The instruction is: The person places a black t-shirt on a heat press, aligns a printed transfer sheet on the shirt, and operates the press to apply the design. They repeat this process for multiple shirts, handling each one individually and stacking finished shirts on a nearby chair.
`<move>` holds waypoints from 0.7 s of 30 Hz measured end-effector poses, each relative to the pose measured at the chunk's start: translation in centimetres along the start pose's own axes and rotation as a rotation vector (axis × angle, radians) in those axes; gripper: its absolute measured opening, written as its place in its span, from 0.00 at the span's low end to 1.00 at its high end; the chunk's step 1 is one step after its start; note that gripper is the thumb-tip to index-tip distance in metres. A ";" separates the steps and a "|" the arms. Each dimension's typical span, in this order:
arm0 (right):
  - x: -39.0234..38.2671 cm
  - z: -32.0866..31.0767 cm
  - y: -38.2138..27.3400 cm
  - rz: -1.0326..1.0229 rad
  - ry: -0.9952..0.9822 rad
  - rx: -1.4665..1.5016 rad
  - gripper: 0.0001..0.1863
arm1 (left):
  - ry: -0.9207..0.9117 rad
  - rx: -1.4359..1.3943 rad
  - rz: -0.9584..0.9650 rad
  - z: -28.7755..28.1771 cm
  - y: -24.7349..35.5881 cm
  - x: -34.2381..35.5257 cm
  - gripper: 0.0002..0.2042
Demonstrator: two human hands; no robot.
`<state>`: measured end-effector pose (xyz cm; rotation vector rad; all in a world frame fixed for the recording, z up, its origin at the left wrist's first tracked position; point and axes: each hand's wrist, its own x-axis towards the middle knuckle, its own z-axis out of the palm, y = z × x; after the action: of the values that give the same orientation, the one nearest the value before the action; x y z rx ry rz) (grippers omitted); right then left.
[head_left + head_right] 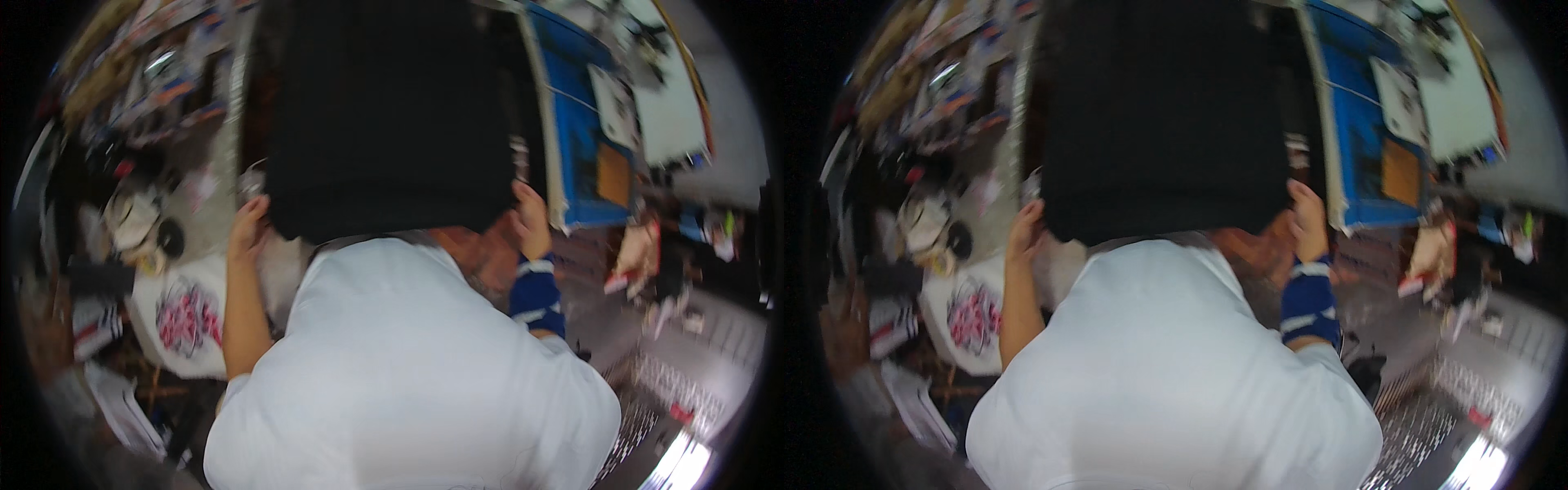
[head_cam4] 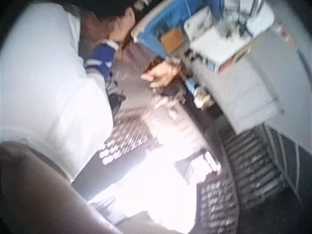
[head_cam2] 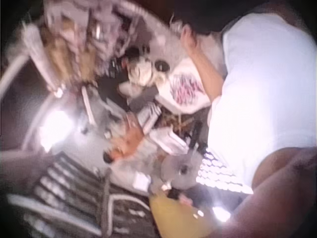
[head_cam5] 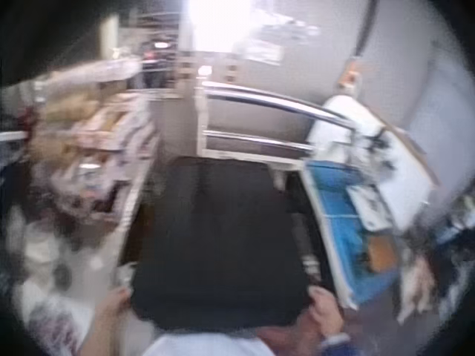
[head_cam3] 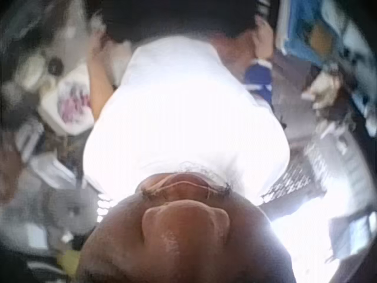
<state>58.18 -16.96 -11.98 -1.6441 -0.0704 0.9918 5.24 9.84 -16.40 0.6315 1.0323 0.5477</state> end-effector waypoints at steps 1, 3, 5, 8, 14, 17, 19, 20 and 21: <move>-0.6 0.6 -0.7 -0.005 0.064 -0.075 0.15 | 0.031 -0.003 -0.035 -0.6 -0.4 0.1 0.12; 1.1 -0.7 1.0 0.003 -0.031 0.108 0.13 | -0.085 -0.067 0.004 -0.6 -0.8 0.8 0.12; 0.9 -0.4 0.9 -0.018 -0.068 0.200 0.10 | -0.110 -0.112 0.047 -1.4 -1.2 1.4 0.12; 0.9 -0.8 1.7 -0.078 -0.031 0.253 0.09 | -0.138 -0.157 0.062 -0.8 -1.7 1.7 0.12; 3.0 -0.5 3.2 -0.295 0.043 -0.714 0.11 | -0.028 0.175 -0.050 -0.6 -3.3 3.5 0.09; 5.1 2.6 0.1 -0.224 0.101 -0.749 0.10 | 0.051 0.389 0.160 0.3 0.1 8.3 0.09; 10.2 3.8 -3.2 -0.304 0.159 -0.658 0.12 | 0.104 0.412 0.362 3.6 4.5 12.7 0.10; 12.8 5.4 -5.3 -0.435 0.205 -0.731 0.13 | 0.153 0.400 0.460 5.7 7.7 15.1 0.12; 15.3 7.3 -8.3 -0.566 0.256 -0.803 0.15 | 0.134 0.450 0.530 7.5 11.0 17.4 0.13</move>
<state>67.08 -0.39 -13.55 -2.2715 -0.8001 0.3026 17.85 27.69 -16.43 1.3012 1.1260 0.8340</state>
